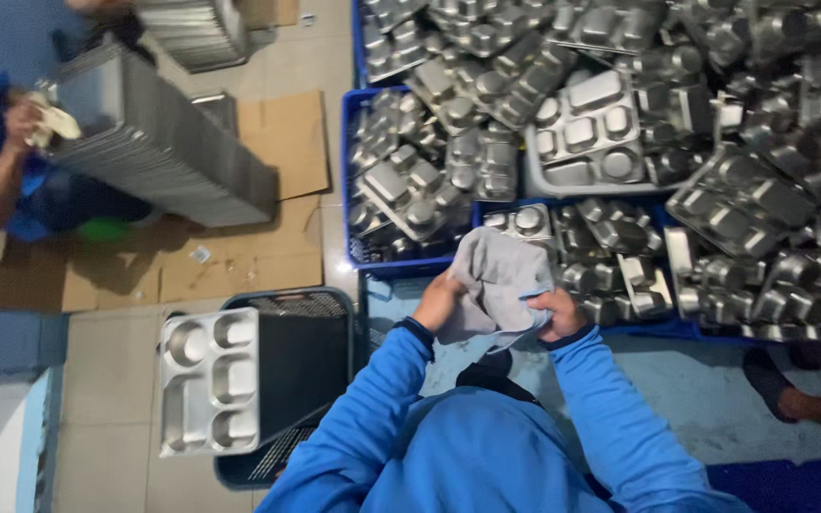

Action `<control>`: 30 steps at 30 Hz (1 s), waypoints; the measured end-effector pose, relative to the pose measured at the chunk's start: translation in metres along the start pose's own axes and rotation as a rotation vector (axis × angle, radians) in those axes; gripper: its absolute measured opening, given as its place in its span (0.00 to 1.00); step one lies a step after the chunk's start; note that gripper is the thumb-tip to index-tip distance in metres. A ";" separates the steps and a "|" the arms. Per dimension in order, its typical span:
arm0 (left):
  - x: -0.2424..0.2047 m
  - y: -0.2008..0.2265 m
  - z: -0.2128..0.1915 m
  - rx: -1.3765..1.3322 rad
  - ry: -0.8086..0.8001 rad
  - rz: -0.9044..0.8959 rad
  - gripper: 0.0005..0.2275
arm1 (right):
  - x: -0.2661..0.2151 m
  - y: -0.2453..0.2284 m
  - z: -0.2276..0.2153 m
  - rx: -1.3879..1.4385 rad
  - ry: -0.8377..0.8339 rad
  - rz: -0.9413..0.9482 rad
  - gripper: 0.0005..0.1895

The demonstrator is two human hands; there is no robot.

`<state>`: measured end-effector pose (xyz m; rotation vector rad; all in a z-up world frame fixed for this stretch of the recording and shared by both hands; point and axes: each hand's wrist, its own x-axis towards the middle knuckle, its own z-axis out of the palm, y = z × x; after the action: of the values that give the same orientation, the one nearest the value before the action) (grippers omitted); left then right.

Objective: The person wipes multiple stainless steel compartment trays with a cloth, picking each tray from a blue crate, wiping both sides, and placing it into a black crate. The process is repeated continuously.

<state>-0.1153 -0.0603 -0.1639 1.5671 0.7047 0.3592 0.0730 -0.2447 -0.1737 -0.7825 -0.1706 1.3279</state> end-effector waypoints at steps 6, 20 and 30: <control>0.045 -0.043 0.024 -0.526 -0.167 -0.331 0.14 | -0.021 -0.084 -0.070 0.080 0.261 0.019 0.30; 0.095 0.011 0.031 -0.097 -0.247 -0.080 0.20 | -0.001 -0.192 -0.074 -0.635 0.076 -0.054 0.25; 0.106 0.095 0.014 0.480 -0.219 0.015 0.22 | 0.001 -0.210 -0.066 -1.493 0.234 -0.172 0.12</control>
<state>-0.0047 -0.0043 -0.0925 2.0290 0.6355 0.0219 0.2765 -0.2777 -0.0974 -2.0801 -1.0794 0.7550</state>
